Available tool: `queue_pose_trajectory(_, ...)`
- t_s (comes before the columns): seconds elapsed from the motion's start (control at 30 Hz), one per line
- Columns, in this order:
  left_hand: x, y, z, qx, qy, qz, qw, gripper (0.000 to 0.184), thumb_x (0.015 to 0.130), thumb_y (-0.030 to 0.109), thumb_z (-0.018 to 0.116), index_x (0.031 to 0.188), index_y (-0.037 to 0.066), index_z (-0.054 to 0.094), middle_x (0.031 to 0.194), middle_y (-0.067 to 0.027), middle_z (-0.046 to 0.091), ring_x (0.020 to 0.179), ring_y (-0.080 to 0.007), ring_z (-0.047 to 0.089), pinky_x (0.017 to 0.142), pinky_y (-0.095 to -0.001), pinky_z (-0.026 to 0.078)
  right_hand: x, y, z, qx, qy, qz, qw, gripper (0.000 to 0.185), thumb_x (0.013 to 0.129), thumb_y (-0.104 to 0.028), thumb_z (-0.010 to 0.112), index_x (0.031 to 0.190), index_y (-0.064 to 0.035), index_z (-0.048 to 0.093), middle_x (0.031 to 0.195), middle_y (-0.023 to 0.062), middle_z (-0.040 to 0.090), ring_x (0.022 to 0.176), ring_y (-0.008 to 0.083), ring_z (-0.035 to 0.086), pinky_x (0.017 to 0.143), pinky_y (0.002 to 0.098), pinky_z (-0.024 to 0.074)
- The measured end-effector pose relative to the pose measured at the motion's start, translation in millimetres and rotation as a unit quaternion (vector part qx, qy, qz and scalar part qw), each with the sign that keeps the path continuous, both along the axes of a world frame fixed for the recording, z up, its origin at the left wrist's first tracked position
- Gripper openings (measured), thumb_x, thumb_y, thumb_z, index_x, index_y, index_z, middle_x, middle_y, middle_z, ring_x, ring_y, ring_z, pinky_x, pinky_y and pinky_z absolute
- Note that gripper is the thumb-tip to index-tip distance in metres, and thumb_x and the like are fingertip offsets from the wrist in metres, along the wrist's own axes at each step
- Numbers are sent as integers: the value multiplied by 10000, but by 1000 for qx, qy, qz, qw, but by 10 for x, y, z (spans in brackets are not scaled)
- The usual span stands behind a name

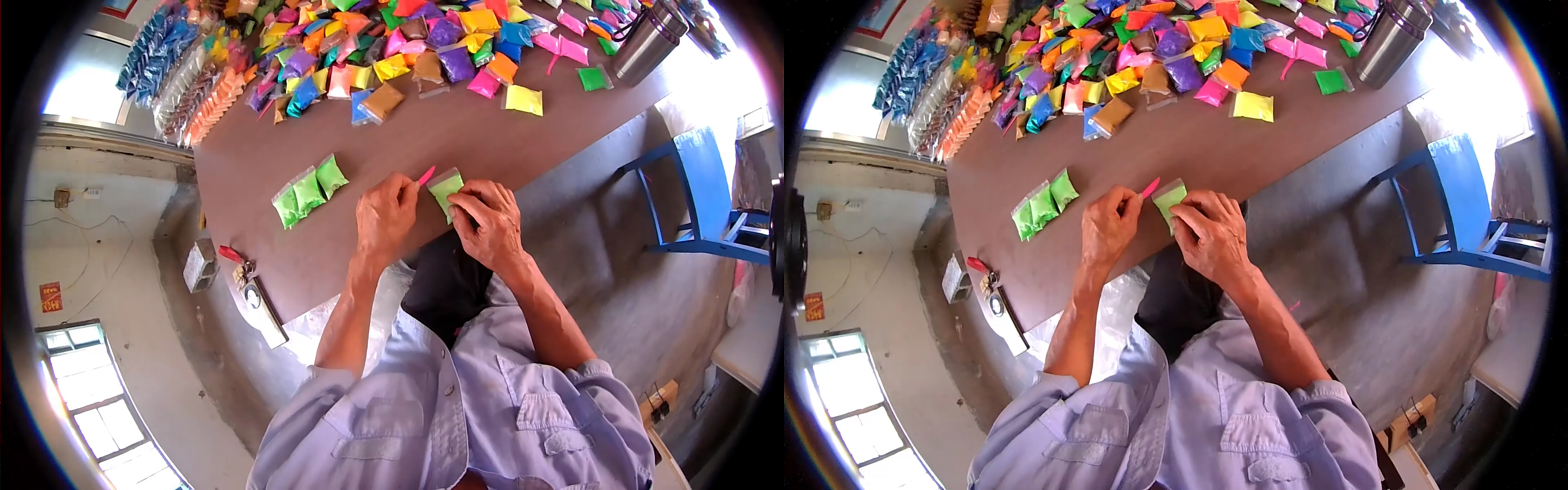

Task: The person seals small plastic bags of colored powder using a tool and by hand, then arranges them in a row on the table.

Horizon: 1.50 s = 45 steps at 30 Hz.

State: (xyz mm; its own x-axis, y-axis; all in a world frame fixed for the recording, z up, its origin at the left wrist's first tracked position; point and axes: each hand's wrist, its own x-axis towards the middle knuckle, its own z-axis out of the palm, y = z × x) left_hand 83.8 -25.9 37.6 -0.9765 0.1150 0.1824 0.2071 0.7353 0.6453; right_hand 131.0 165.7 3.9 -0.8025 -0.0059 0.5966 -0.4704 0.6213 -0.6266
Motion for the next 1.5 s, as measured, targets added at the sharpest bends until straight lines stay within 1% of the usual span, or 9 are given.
queue_pose_trajectory(0.17, 223, 113, 23, 76, -10, -17, 997, 123, 928, 149, 722, 869, 50, 678, 719, -155, 684, 662, -391, 675, 619, -476, 525, 13, -13, -41, -15, -5, -14, 1000, 224, 775, -75, 830, 974, -108, 732, 1043, 49, 675, 954, 278, 660, 805, 410, 493)
queue_pose_trajectory(0.33, 126, 6, -170, -49, 61, -10, 997, 101, 928, 135, 716, 884, 55, 673, 739, -157, 692, 682, -384, 687, 628, -467, 533, 5, 9, -55, -5, 6, -13, 1000, 264, 769, -95, 844, 1004, -103, 723, 1077, 62, 680, 981, 281, 669, 811, 412, 498)
queue_pose_trajectory(0.53, 243, 85, 29, 51, 7, -20, 998, 111, 925, 138, 720, 873, 56, 668, 744, -155, 692, 691, -392, 687, 642, -476, 541, 6, 26, -48, -3, -10, -9, 1000, 298, 762, -110, 854, 1022, -88, 710, 1077, 74, 686, 977, 290, 674, 811, 418, 501)
queue_pose_trajectory(0.77, 196, -11, -177, -40, 48, 4, 998, 133, 933, 154, 728, 880, 48, 668, 746, -164, 687, 699, -391, 689, 642, -472, 541, 8, 25, -58, 5, -4, -6, 1000, 289, 747, -113, 865, 989, -83, 709, 1066, 69, 689, 961, 292, 673, 816, 417, 504)
queue_pose_trajectory(0.97, 330, 46, 7, 79, -15, 0, 997, 120, 935, 145, 716, 869, 60, 664, 795, -169, 704, 722, -399, 691, 641, -474, 538, -4, 1, -88, -6, 7, -21, 1000, 212, 759, -58, 827, 939, -75, 716, 1058, 72, 693, 951, 288, 679, 815, 414, 511)
queue_pose_trajectory(1.17, 288, -26, -223, -40, 81, 17, 996, 140, 925, 130, 725, 845, 54, 638, 752, -161, 683, 683, -389, 674, 606, -459, 518, -15, 6, -118, 1, 11, -17, 1000, 193, 779, -24, 778, 956, -68, 716, 1064, 76, 695, 949, 294, 681, 828, 413, 517)
queue_pose_trajectory(1.33, 327, -251, -97, 18, 41, 33, 998, 144, 919, 109, 739, 842, 55, 630, 728, -136, 678, 659, -371, 672, 595, -453, 514, 55, 47, 53, 18, -19, 9, 1000, 262, 763, -30, 781, 1015, -69, 722, 1117, 92, 692, 997, 305, 678, 878, 420, 518)
queue_pose_trajectory(1.43, 511, -422, -95, 30, 84, 40, 995, 129, 903, 81, 759, 862, 58, 639, 717, -128, 669, 639, -353, 669, 593, -444, 522, 83, 99, 148, 53, -51, 44, 996, 320, 764, -20, 795, 1075, -55, 730, 1164, 114, 689, 1056, 321, 675, 943, 429, 518)
queue_pose_trajectory(1.5, 629, -562, -126, -12, 142, 48, 989, 106, 900, 45, 770, 876, 30, 669, 725, -142, 678, 603, -305, 680, 558, -377, 522, 88, 106, 99, 62, -54, 51, 995, 313, 773, -9, 788, 1078, -48, 731, 1174, 114, 689, 1065, 323, 675, 949, 432, 518)
